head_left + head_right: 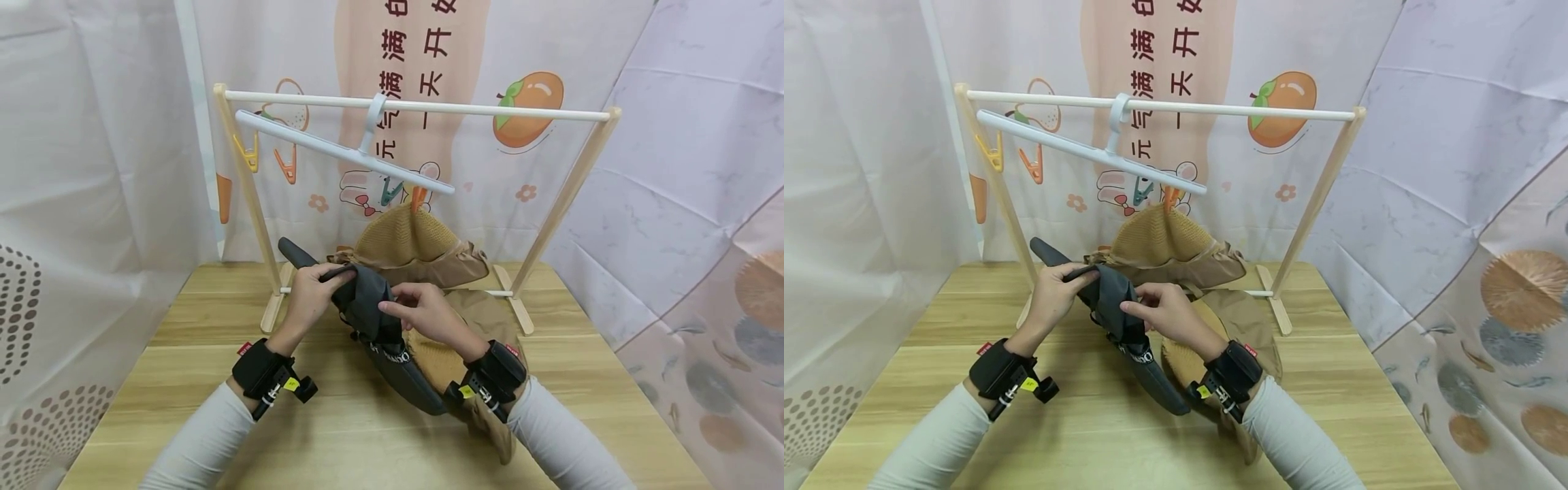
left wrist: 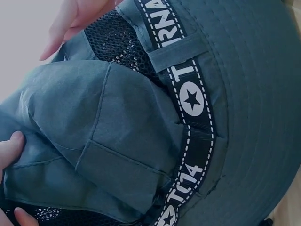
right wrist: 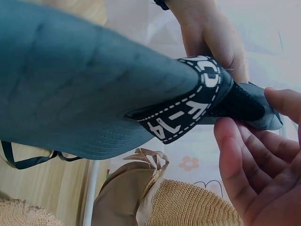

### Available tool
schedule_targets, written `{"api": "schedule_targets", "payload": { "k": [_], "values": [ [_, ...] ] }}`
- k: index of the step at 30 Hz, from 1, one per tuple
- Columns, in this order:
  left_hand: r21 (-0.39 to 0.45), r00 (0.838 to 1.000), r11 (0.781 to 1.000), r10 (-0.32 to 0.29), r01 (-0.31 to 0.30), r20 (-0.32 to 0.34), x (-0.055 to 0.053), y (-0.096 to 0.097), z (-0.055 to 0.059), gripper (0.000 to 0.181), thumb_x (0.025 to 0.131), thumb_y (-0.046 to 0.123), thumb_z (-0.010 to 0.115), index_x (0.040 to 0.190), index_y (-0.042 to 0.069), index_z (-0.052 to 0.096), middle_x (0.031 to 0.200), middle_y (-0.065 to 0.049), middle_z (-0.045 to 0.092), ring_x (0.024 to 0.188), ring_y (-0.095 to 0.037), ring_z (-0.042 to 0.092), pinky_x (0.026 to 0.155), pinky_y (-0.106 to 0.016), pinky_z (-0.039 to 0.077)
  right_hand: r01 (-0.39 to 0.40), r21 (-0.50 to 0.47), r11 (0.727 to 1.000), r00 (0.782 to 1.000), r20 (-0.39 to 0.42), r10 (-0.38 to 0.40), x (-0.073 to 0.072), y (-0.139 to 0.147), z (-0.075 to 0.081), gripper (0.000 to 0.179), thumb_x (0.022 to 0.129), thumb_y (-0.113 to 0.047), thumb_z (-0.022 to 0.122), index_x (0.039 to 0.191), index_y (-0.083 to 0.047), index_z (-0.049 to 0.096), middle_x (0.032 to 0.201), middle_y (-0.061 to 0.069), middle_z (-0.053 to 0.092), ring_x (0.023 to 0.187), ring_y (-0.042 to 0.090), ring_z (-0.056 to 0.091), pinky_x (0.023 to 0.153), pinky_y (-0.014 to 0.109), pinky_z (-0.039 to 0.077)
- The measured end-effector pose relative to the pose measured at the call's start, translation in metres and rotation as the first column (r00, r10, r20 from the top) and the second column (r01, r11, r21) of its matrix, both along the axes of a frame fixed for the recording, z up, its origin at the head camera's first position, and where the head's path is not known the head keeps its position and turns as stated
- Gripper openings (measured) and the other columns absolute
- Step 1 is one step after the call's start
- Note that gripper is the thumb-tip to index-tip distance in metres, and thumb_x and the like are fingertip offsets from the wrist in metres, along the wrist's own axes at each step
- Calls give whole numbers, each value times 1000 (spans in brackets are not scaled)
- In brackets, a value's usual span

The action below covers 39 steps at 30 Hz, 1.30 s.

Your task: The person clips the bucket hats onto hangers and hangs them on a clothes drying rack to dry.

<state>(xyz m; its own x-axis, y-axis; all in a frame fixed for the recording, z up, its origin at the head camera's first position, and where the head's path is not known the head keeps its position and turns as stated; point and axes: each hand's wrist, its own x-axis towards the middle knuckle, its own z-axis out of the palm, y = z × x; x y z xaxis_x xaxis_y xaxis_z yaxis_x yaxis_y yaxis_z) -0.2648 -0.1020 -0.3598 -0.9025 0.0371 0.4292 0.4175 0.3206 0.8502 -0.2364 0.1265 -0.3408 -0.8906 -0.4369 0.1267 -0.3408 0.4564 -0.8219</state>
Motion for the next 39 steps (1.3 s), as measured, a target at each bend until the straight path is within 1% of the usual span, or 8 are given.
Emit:
{"api": "schedule_targets", "payload": {
  "k": [4, 13, 20, 25, 27, 31, 36, 39],
  "values": [
    [-3, 1000, 1000, -4, 4, 1, -1, 0, 3, 21, 86, 24, 75, 99, 7, 78, 100, -12, 75, 94, -24, 71, 84, -33, 57, -7, 24, 1000, 1000, -4, 7, 0, -1, 2, 18, 94, -30, 66, 95, -13, 69, 65, 12, 58, 56, 17, 57, 54, 27, 46],
    [-46, 998, 998, 49, -50, -34, 1, -2, 9, 20, 86, 25, 75, 98, 9, 78, 98, -11, 76, 93, -23, 72, 84, -39, 57, -9, 55, 998, 997, -81, 14, -6, -7, 3, 22, 95, -29, 64, 78, -14, 65, 57, -1, 50, 51, 15, 51, 49, 24, 37],
    [-71, 996, 995, 61, -65, -65, -4, -4, 13, 19, 85, 23, 76, 97, 7, 78, 97, -12, 76, 93, -25, 72, 85, -42, 57, 10, 9, 1000, 996, -86, -9, -8, -8, 3, 17, 95, -26, 65, 96, -11, 72, 64, 19, 60, 54, 13, 54, 51, 25, 42],
    [-97, 993, 991, 81, -89, -80, -6, -5, 16, 20, 86, 23, 76, 97, 7, 78, 94, -12, 76, 89, -24, 73, 80, -35, 57, 37, -24, 999, 992, -117, -40, -12, -9, 7, 20, 93, -24, 67, 103, -6, 72, 64, 11, 61, 57, 17, 58, 54, 26, 47],
    [-96, 993, 991, 86, -93, -75, -7, -6, 17, 20, 86, 23, 76, 97, 7, 78, 93, -12, 76, 81, -25, 72, 70, -28, 56, 49, -26, 998, 990, -133, -52, -14, -10, 9, 22, 93, -23, 67, 104, -5, 72, 66, 11, 63, 59, 20, 59, 55, 26, 48],
    [-104, 994, 990, 84, -91, -69, -8, -7, 18, 21, 86, 25, 75, 99, 9, 79, 94, -11, 77, 78, -23, 71, 63, -20, 51, 69, -39, 997, 986, -152, -74, -18, -10, 14, 22, 93, -23, 67, 104, -5, 72, 72, 13, 67, 61, 22, 61, 55, 26, 49],
    [-111, 993, 989, 85, -93, -77, -12, -5, 21, 22, 86, 28, 75, 99, 11, 79, 97, -10, 77, 91, -22, 73, 80, -34, 57, 84, -57, 995, 985, -144, -91, -24, -8, 21, 21, 94, -25, 66, 101, -6, 73, 77, 11, 68, 64, 20, 62, 55, 26, 50],
    [-111, 993, 988, 97, -105, -72, -15, -3, 24, 23, 86, 28, 76, 98, 9, 79, 97, -12, 76, 92, -24, 73, 83, -41, 57, 95, -68, 993, 985, -137, -103, -29, -7, 25, 22, 95, -26, 65, 101, -6, 73, 79, 11, 68, 66, 21, 62, 56, 25, 50]
  ]
}}
